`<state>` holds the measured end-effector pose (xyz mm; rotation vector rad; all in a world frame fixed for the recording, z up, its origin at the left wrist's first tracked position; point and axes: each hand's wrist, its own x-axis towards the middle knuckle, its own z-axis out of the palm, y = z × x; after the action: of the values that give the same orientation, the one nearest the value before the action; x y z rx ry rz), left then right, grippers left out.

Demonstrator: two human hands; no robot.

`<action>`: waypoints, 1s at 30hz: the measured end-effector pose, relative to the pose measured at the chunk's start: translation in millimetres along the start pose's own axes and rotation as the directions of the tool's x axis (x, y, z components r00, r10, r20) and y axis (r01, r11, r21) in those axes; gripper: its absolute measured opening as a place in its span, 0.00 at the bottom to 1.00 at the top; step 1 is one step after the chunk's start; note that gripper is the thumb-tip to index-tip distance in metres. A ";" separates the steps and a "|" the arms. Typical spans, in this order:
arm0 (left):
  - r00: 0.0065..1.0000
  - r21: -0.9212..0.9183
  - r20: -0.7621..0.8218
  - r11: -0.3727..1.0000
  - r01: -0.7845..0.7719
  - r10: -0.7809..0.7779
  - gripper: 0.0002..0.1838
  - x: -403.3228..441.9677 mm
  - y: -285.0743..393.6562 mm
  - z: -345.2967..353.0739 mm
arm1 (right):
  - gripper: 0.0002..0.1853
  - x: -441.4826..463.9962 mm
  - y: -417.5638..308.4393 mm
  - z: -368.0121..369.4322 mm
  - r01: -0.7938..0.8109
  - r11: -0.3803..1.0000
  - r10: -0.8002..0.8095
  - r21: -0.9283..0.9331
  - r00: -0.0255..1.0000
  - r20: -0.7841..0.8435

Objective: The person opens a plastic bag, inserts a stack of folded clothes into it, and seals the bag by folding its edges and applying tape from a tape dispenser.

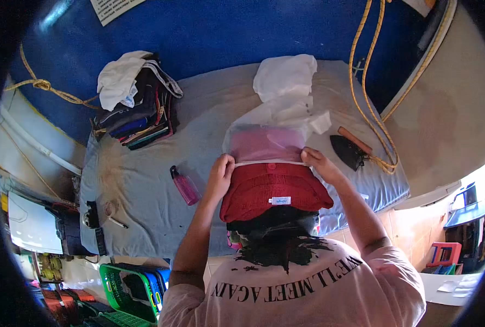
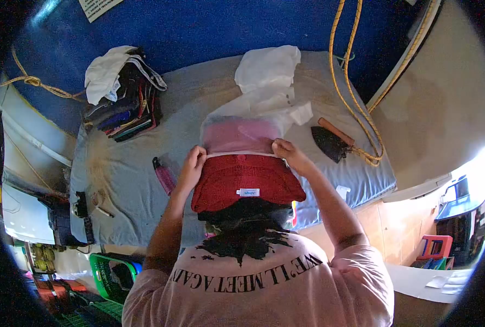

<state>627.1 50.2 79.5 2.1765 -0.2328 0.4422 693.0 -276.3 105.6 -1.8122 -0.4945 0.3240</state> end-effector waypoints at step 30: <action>0.946 -0.115 -0.146 0.955 0.274 -0.289 0.20 -89.9 -80.6 59.2 | 0.17 -54.3 133.5 33.0 -0.222 0.947 0.091 -0.231 0.877 -0.472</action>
<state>583.9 51.7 -47.9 2.0297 0.1440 0.4319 652.7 -307.1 -33.3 -2.1275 -0.0568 -0.0757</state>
